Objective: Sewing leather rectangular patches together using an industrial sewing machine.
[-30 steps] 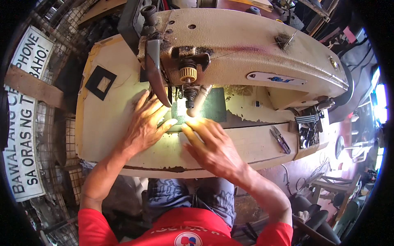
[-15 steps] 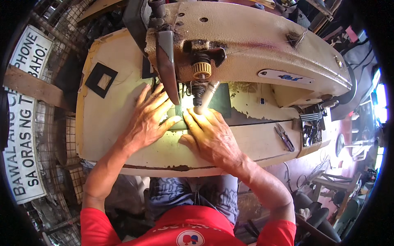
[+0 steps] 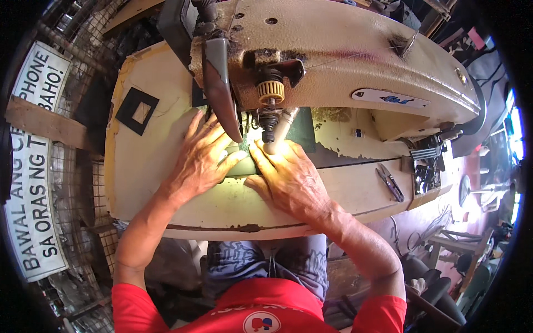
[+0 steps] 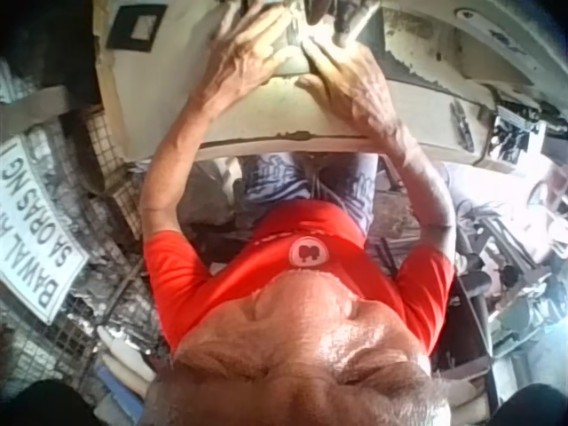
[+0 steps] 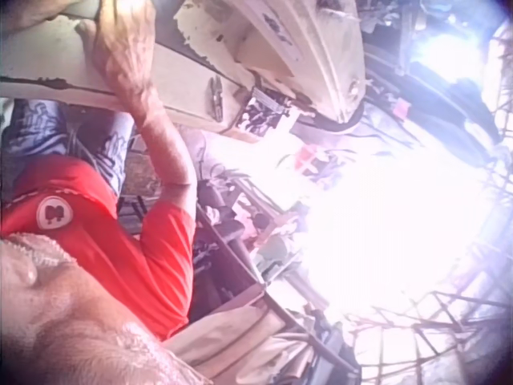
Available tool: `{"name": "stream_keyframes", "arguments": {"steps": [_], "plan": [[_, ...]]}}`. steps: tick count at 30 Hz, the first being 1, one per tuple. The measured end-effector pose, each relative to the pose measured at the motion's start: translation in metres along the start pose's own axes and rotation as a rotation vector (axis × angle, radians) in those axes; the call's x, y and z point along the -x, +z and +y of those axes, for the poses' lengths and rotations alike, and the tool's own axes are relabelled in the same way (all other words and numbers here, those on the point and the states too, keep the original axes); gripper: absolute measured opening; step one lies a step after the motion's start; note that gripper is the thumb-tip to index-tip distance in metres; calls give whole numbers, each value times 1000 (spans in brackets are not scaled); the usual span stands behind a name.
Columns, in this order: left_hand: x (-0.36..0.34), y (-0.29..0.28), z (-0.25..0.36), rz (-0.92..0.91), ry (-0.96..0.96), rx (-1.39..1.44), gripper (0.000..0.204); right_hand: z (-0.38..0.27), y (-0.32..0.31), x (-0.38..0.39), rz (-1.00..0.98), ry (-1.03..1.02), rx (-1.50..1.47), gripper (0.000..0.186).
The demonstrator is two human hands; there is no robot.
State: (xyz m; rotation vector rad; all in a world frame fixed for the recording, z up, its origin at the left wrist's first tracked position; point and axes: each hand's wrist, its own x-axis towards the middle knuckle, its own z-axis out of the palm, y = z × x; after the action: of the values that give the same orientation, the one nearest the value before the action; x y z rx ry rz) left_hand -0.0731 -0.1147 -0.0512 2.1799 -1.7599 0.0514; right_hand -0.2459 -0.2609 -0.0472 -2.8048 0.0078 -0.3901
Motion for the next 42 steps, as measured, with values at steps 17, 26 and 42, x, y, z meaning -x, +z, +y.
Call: {"name": "stream_keyframes", "arguments": {"steps": [17, 26, 42], "plan": [[-4, 2, -4, 46, 1, -16, 45, -1, -1, -5, 19, 39, -42, 62], [-20, -2, -31, 46, -31, 13, 53, 4, -23, 46, 272, 205, 91, 48], [-49, -62, -123, 338, -426, 401, 34, 2, -56, 111, 253, 556, -156, 31]]}}
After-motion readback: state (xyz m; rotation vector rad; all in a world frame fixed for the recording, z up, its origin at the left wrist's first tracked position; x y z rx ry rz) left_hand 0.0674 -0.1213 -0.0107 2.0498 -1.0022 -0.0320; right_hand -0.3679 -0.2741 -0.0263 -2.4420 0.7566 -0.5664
